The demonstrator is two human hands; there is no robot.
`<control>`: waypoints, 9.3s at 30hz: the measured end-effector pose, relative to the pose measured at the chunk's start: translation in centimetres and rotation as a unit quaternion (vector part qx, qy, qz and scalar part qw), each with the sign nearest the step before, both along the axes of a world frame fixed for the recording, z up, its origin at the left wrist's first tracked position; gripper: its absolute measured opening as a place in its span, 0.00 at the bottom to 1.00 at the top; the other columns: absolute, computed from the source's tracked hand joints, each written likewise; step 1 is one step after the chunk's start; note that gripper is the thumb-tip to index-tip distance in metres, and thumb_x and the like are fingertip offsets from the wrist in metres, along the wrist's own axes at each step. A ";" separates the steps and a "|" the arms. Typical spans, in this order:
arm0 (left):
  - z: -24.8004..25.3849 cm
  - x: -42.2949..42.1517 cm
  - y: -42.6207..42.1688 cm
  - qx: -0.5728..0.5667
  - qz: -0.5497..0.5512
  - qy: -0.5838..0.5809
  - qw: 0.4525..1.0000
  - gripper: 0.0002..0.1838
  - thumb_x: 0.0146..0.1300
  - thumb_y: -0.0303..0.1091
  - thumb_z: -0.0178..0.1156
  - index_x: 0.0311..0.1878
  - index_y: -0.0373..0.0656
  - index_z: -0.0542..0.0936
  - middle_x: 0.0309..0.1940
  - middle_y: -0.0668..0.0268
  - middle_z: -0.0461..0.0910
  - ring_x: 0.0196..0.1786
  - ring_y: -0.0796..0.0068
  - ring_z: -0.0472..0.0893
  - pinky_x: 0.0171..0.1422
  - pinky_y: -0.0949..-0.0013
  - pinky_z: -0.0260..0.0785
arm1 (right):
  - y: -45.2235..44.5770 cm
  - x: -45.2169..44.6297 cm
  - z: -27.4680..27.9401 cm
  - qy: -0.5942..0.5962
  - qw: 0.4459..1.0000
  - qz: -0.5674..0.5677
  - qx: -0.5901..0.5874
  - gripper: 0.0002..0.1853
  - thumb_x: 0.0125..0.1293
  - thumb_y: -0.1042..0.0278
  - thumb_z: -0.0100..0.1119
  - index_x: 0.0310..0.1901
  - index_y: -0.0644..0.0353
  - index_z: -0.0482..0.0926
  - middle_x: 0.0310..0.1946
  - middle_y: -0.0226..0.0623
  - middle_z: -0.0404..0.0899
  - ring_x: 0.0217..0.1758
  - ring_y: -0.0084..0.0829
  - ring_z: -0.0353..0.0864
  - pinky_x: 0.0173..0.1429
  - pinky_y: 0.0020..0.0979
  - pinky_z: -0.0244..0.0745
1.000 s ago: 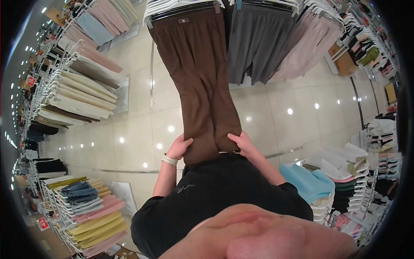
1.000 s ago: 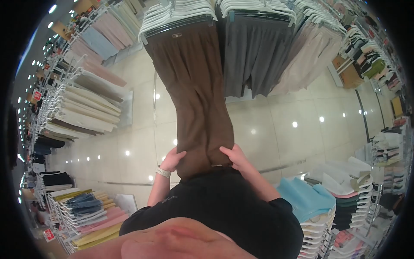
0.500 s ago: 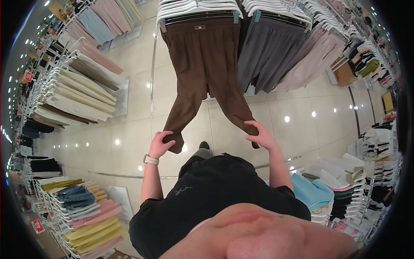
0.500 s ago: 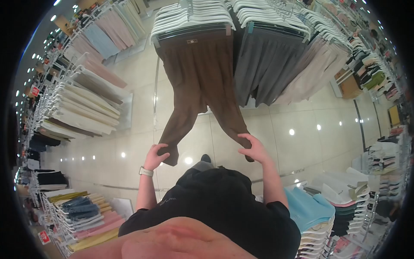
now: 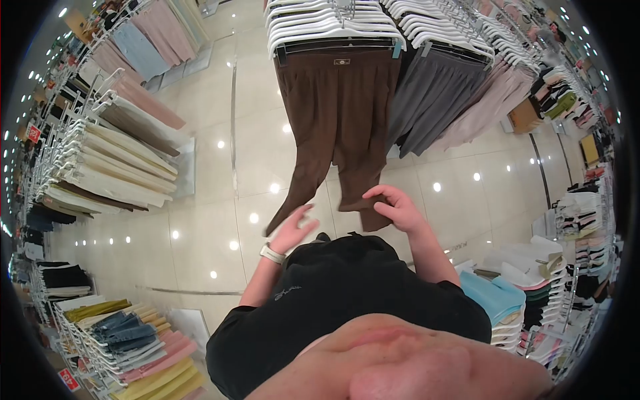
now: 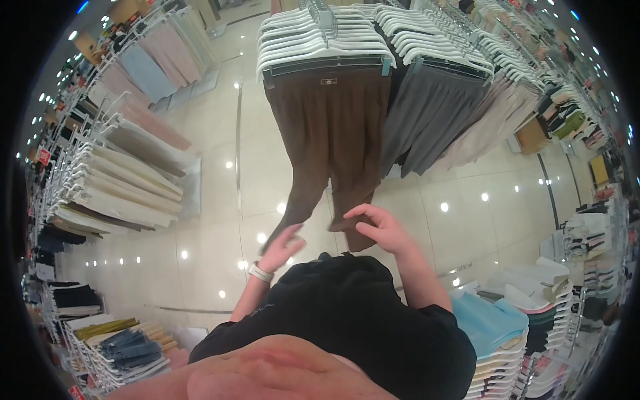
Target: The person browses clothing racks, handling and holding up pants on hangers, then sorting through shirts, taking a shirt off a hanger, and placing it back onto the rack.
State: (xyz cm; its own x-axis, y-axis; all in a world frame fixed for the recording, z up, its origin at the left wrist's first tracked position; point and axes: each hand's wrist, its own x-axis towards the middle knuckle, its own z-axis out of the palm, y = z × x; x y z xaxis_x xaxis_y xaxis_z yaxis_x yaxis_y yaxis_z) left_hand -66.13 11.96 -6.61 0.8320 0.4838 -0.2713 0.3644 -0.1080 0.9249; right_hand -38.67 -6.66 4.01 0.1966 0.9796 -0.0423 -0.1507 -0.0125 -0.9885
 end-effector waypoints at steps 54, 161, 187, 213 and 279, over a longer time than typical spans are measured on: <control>-6.3 4.4 -2.4 -0.011 0.192 -0.145 0.971 0.11 0.76 0.32 0.57 0.38 0.35 0.75 0.33 0.58 0.71 0.37 0.68 0.73 0.45 0.65 0.68 | 4.7 -7.9 -10.6 -0.174 0.963 0.022 -0.205 0.12 0.68 0.61 0.67 0.40 0.61 0.78 0.34 0.34 0.79 0.39 0.27 0.77 0.47 0.32 0.73; -4.2 3.3 0.0 -0.668 -0.020 -0.406 0.623 0.40 0.75 0.42 0.53 0.83 0.37 0.52 0.81 0.53 0.61 0.81 0.54 0.63 0.85 0.47 0.53 | 3.3 -6.1 -13.9 0.620 0.783 -0.041 -0.011 0.31 0.79 0.45 0.45 0.71 0.62 0.71 0.70 0.46 0.75 0.72 0.45 0.74 0.76 0.49 0.66; -5.7 4.2 -1.1 -0.369 0.272 -0.240 0.856 0.10 0.71 0.18 0.59 0.51 0.41 0.75 0.41 0.70 0.79 0.43 0.83 0.78 0.48 0.77 0.71 | 3.5 -8.3 -13.4 0.266 0.958 -0.101 -0.047 0.07 0.69 0.81 0.59 0.41 0.55 0.74 0.44 0.30 0.76 0.50 0.25 0.77 0.57 0.30 0.71; -7.8 8.0 -3.1 -0.264 0.226 -0.166 0.923 0.25 0.60 0.12 0.41 0.54 0.39 0.80 0.50 0.65 0.80 0.50 0.79 0.78 0.55 0.77 0.70 | 2.0 -4.3 -15.7 0.070 0.965 -0.231 -0.101 0.17 0.63 0.83 0.43 0.48 0.63 0.81 0.45 0.34 0.80 0.52 0.25 0.76 0.58 0.27 0.69; -11.6 44.0 -14.9 0.325 -0.816 0.120 0.462 0.30 0.70 0.53 0.59 0.64 0.40 0.79 0.56 0.48 0.85 0.58 0.49 0.84 0.62 0.52 0.76 | -19.8 -5.6 -15.6 0.228 0.356 -0.905 0.050 0.05 0.75 0.67 0.59 0.45 0.58 0.79 0.34 0.31 0.82 0.34 0.23 0.80 0.41 0.28 0.78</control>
